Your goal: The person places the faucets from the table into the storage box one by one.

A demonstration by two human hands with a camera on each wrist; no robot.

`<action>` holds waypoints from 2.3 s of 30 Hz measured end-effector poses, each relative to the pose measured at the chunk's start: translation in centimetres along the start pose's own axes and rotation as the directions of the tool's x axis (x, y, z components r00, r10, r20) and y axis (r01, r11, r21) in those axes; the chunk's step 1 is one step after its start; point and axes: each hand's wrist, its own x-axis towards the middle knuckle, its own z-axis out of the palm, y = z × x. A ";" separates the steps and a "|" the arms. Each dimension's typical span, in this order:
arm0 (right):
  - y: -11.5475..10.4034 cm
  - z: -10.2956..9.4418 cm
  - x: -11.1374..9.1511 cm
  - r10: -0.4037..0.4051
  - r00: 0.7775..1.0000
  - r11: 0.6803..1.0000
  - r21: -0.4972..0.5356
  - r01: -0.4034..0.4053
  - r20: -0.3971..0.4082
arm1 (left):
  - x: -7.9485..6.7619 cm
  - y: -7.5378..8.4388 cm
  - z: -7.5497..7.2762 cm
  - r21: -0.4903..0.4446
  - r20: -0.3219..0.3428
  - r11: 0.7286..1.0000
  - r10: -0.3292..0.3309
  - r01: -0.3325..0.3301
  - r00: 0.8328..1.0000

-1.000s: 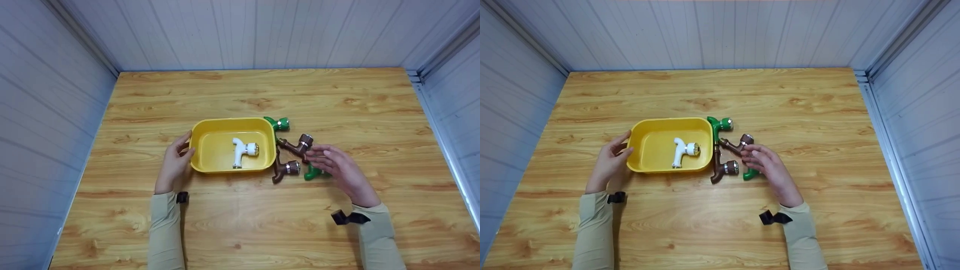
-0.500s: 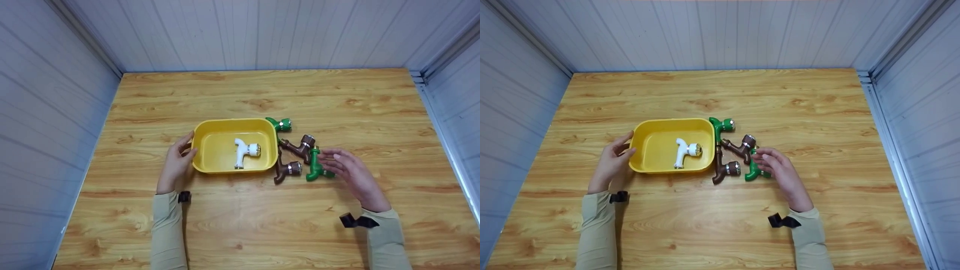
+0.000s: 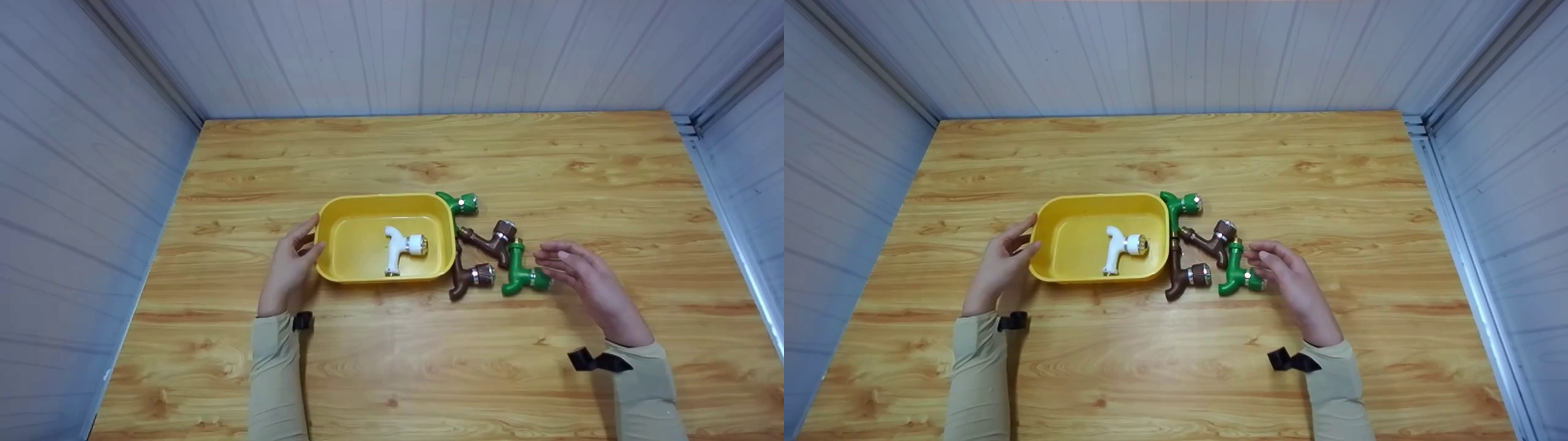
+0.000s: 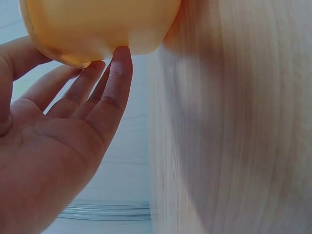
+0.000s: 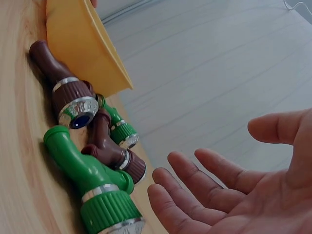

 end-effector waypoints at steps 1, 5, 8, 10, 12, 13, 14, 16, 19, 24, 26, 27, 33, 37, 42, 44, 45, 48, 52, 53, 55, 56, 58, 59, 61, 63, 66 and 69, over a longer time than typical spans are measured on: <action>0.1 -0.1 0.0 0.004 1.000 1.000 -0.012 -0.004 -0.004 | 0.0 0.0 0.0 -0.003 -0.001 1.000 0.003 -0.003 1.000; 0.3 -0.6 -0.2 0.012 1.000 0.998 -0.062 -0.013 -0.013 | 0.1 0.0 0.0 -0.017 0.000 1.000 0.026 -0.026 1.000; 0.4 -0.8 -0.3 0.012 1.000 0.996 -0.090 -0.015 -0.026 | 0.1 0.1 0.0 -0.013 0.007 0.999 0.036 -0.036 0.999; 0.6 -0.9 -0.4 0.012 0.999 0.994 -0.104 -0.016 -0.035 | -0.1 0.7 0.1 -0.028 0.010 0.999 0.030 -0.030 1.000; 0.7 -1.0 -0.5 0.017 0.999 0.993 -0.113 -0.022 -0.043 | -0.4 1.5 0.2 -0.040 0.013 0.999 0.015 -0.014 1.000; 0.8 -1.1 -0.5 0.020 0.999 0.993 -0.116 -0.025 -0.045 | -0.5 2.0 0.3 -0.048 0.015 0.999 0.007 -0.006 1.000; 0.9 -1.1 -0.5 0.023 0.999 0.992 -0.123 -0.029 -0.048 | -0.7 2.4 0.3 -0.056 0.016 0.998 -0.001 0.002 1.000; 1.0 -1.2 -0.6 0.035 0.998 0.989 -0.140 -0.042 -0.054 | -0.8 2.7 0.4 -0.065 0.012 0.998 -0.007 0.008 1.000; 1.1 -1.4 -0.6 0.056 0.997 0.983 -0.170 -0.066 -0.062 | -0.6 2.2 0.4 -0.067 0.009 0.998 -0.001 0.001 1.000; 1.2 -1.5 -0.7 0.068 0.995 0.980 -0.182 -0.080 -0.072 | 0.0 0.3 0.2 -0.062 0.004 0.998 0.034 -0.034 0.999; 1.3 -1.5 -0.7 0.066 0.995 0.982 -0.170 -0.077 -0.074 | 0.2 0.0 0.2 -0.046 0.001 0.998 0.042 -0.042 0.999; 1.3 -1.5 -0.7 0.064 0.995 0.983 -0.165 -0.075 -0.075 | 0.2 -0.1 0.2 -0.039 0.002 0.998 0.044 -0.044 0.999; 1.8 -1.7 -0.7 0.056 0.997 0.987 -0.146 -0.065 -0.062 | -0.2 1.0 0.2 -0.044 0.017 0.998 0.040 -0.039 0.999; 2.2 -1.8 -0.6 0.067 0.996 0.985 -0.158 -0.074 -0.051 | -0.7 2.4 0.3 -0.047 0.026 0.998 0.042 -0.041 0.999; 2.6 -1.7 -0.5 0.109 0.991 0.972 -0.204 -0.121 -0.073 | -0.7 2.2 0.3 -0.049 0.027 0.998 0.038 -0.037 0.999; 2.8 -1.6 -0.5 0.117 0.990 0.967 -0.221 -0.131 -0.075 | -0.7 2.2 0.3 -0.047 0.024 0.998 0.035 -0.034 0.999; 2.9 -1.6 -0.4 0.120 0.990 0.964 -0.229 -0.134 -0.074 | -0.7 2.2 0.3 -0.045 0.021 0.998 0.032 -0.031 0.999; 3.2 -1.6 -0.4 0.119 0.991 0.958 -0.255 -0.133 -0.069 | -1.0 2.6 0.3 -0.050 0.015 0.998 0.027 -0.026 1.000; 3.5 -1.6 -0.3 0.132 0.989 0.941 -0.304 -0.148 -0.073 | -0.8 2.0 0.3 -0.048 0.008 0.998 0.033 -0.033 0.999; 3.5 -1.7 -0.2 0.137 0.988 0.936 -0.317 -0.153 -0.073 | -0.7 1.6 0.2 -0.045 0.006 0.998 0.035 -0.034 0.999; 3.6 -1.7 -0.2 0.142 0.987 0.931 -0.328 -0.158 -0.072 | -0.5 1.0 0.1 -0.045 0.004 0.999 0.026 -0.025 1.000; 3.6 -1.7 -0.2 0.142 0.987 0.930 -0.334 -0.157 -0.070 | -0.4 0.7 0.1 -0.048 0.000 0.999 0.017 -0.017 1.000; 3.7 -1.7 -0.1 0.137 0.988 0.929 -0.338 -0.152 -0.066 | -0.2 0.2 0.1 -0.045 -0.009 0.999 -0.002 0.002 1.000; 3.8 -1.7 -0.1 0.135 0.989 0.929 -0.338 -0.149 -0.065 | -0.2 0.1 0.1 -0.042 -0.012 0.999 -0.012 0.011 1.000; 3.9 -1.7 -0.1 0.132 0.989 0.931 -0.334 -0.145 -0.063 | -0.2 0.0 0.2 -0.043 -0.022 0.999 -0.025 0.024 0.999; 4.0 -1.7 -0.1 0.127 0.990 0.932 -0.335 -0.140 -0.060 | -0.3 0.0 0.3 -0.038 -0.027 0.999 -0.023 0.022 0.999; 4.0 -1.6 -0.1 0.123 0.991 0.933 -0.334 -0.134 -0.056 | -0.3 0.0 0.3 -0.038 -0.030 0.999 -0.016 0.015 0.999; 4.1 -1.6 0.0 0.114 0.992 0.931 -0.342 -0.126 -0.054 | -0.4 0.2 0.3 -0.044 -0.028 0.999 -0.019 0.018 0.999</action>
